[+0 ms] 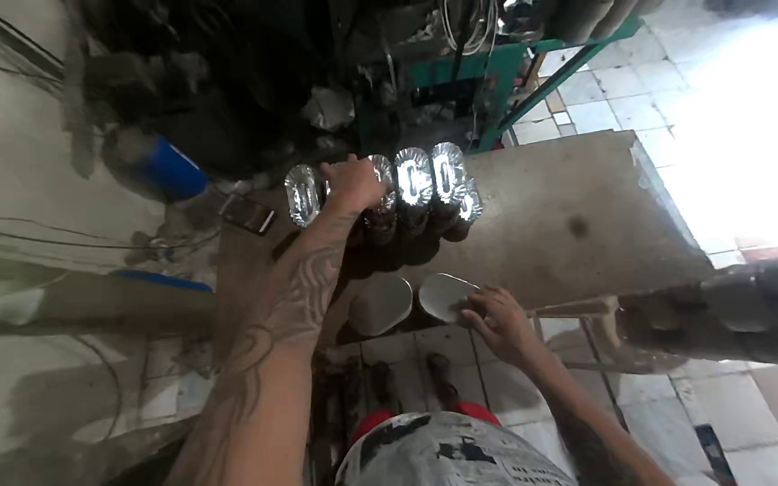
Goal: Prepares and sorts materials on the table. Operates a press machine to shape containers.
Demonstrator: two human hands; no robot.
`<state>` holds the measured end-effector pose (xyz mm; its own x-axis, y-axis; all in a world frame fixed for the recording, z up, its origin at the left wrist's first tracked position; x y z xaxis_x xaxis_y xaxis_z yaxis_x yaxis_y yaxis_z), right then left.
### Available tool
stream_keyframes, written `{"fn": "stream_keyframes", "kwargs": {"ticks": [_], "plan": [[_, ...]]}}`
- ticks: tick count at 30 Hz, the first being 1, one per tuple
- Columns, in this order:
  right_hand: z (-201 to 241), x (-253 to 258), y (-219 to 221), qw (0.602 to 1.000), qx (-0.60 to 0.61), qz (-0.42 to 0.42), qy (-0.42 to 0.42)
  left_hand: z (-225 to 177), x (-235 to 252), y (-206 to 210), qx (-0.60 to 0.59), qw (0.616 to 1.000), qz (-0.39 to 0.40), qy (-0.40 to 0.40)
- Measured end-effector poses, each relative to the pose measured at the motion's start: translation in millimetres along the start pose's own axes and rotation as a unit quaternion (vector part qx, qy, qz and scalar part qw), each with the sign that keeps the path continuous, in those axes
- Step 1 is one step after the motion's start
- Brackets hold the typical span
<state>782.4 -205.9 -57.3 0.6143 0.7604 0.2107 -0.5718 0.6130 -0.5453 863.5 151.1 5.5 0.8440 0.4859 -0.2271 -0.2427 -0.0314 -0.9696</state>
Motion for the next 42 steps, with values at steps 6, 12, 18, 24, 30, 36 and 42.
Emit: {"fn": "stream_keyframes", "kwargs": {"ticks": [6, 12, 18, 24, 30, 36, 42], "plan": [[6.7, 1.8, -25.1, 0.998, 0.023, -0.052, -0.003, 19.7, -20.3, -3.3, -0.087, 0.995, -0.032, 0.023], [-0.5, 31.6, 25.3, 0.984, -0.114, 0.133, -0.019, 56.6, -138.9, 16.4, -0.297, 0.95, -0.096, 0.019], [-33.1, 38.3, 64.1, 0.972, -0.088, 0.215, -0.036, 30.3, -226.0, 112.5, -0.396, 0.918, -0.01, -0.034], [-38.3, 42.7, 46.1, 0.971, 0.068, 0.228, -0.018, -34.0, -199.9, 136.7, -0.205, 0.962, 0.173, 0.057], [-38.5, 43.3, 47.0, 0.968, 0.086, 0.236, -0.02, -13.0, -166.4, 143.4, -0.313, 0.861, 0.333, 0.224], [-37.8, 43.8, 46.6, 0.973, 0.064, 0.224, 0.004, -12.2, -160.3, 145.3, -0.342, 0.836, 0.347, 0.252], [-37.8, 40.5, 48.1, 0.981, 0.063, 0.181, 0.013, -11.4, -161.9, 147.3, -0.368, 0.836, 0.341, 0.223]]}}
Point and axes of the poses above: each hand's wrist, its own x-axis towards the middle knuckle, its own y-axis out of the palm, z = x × y, the point moved 5 cm from there along x, towards the middle knuckle, and after that the axes turned 13 degrees about x, right-handed, at the moved point
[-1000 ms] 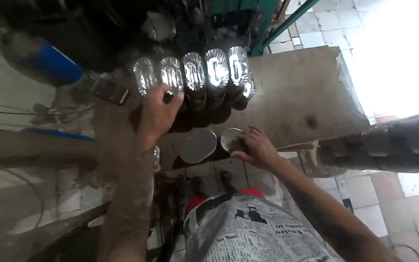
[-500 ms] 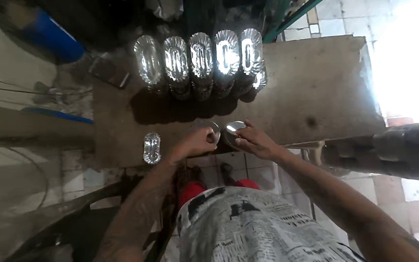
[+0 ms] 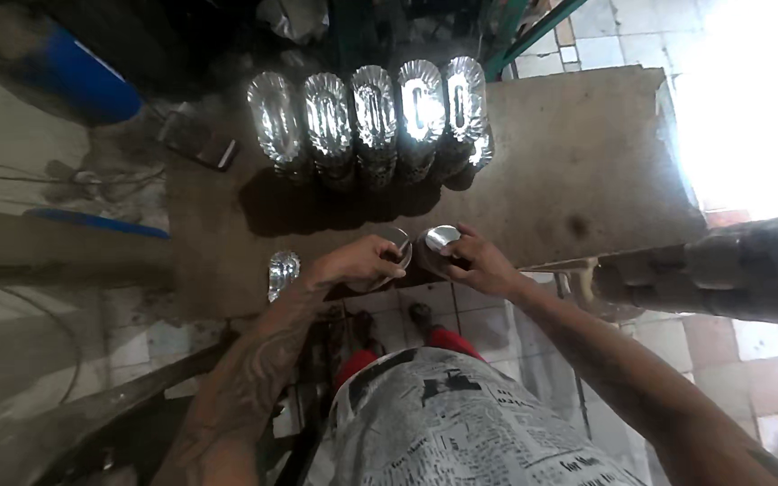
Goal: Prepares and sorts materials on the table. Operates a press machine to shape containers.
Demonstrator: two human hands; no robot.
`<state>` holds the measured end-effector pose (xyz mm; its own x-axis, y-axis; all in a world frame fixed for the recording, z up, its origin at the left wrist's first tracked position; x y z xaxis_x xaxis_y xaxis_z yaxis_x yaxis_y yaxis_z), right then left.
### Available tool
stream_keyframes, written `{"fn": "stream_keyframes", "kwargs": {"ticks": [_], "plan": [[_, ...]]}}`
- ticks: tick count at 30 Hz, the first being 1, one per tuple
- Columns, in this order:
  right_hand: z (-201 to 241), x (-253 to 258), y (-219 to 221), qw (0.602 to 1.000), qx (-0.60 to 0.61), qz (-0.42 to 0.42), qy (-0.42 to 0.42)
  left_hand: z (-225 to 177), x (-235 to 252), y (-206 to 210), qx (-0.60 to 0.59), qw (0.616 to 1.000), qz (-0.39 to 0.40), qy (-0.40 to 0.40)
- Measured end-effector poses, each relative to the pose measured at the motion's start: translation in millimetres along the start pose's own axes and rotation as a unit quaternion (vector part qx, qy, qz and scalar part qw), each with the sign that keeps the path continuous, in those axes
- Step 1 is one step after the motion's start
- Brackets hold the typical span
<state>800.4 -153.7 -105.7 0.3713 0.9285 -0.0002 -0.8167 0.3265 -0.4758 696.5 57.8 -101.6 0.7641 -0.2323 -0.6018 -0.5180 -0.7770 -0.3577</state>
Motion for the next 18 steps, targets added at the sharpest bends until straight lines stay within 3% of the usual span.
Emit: {"fn": "stream_keyframes", "kwargs": {"ticks": [3, 6, 8, 9, 11, 13, 15, 18], "plan": [[2.2, 0.9, 4.9, 1.0, -0.023, 0.007, -0.01, -7.5, -2.3, -0.8, 0.058, 0.997, -0.04, -0.026], [11.2, -0.1, 6.7, 0.996, -0.089, 0.018, -0.007, -25.9, -14.5, 9.2, 0.158, 0.975, -0.133, -0.08], [38.5, -8.3, 0.8, 0.99, -0.129, -0.01, -0.056, -52.3, -48.4, 27.1, 0.16, 0.956, -0.23, -0.087], [56.8, -8.0, -4.5, 0.99, -0.089, -0.052, -0.099, -63.0, -72.9, 32.2, 0.102, 0.942, -0.312, -0.062], [86.4, -12.2, -1.7, 0.982, 0.155, -0.084, -0.071, -73.0, -119.7, 56.2, -0.15, 0.879, -0.453, -0.002], [113.0, -10.3, 27.6, 0.897, 0.429, -0.08, 0.066, -68.2, -145.7, 87.3, -0.395, 0.773, -0.497, 0.005], [139.2, -9.6, 72.1, 0.849, 0.502, -0.037, 0.159, -56.7, -165.5, 118.2, -0.528, 0.686, -0.5, -0.032], [180.1, -13.9, 126.0, 0.842, 0.488, 0.147, 0.177, -32.3, -211.2, 164.3, -0.627, 0.564, -0.535, -0.045]]}}
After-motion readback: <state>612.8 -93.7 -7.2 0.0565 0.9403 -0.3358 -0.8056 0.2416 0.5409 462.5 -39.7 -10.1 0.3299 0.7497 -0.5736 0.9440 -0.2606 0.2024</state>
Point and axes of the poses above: each hand's wrist, its own x-axis towards the middle knuckle, its own y-axis out of the palm, z = x × y, the point moved 5 cm from there along x, towards the middle knuckle, and after that the axes turned 13 degrees about x, right-handed, at the moved point
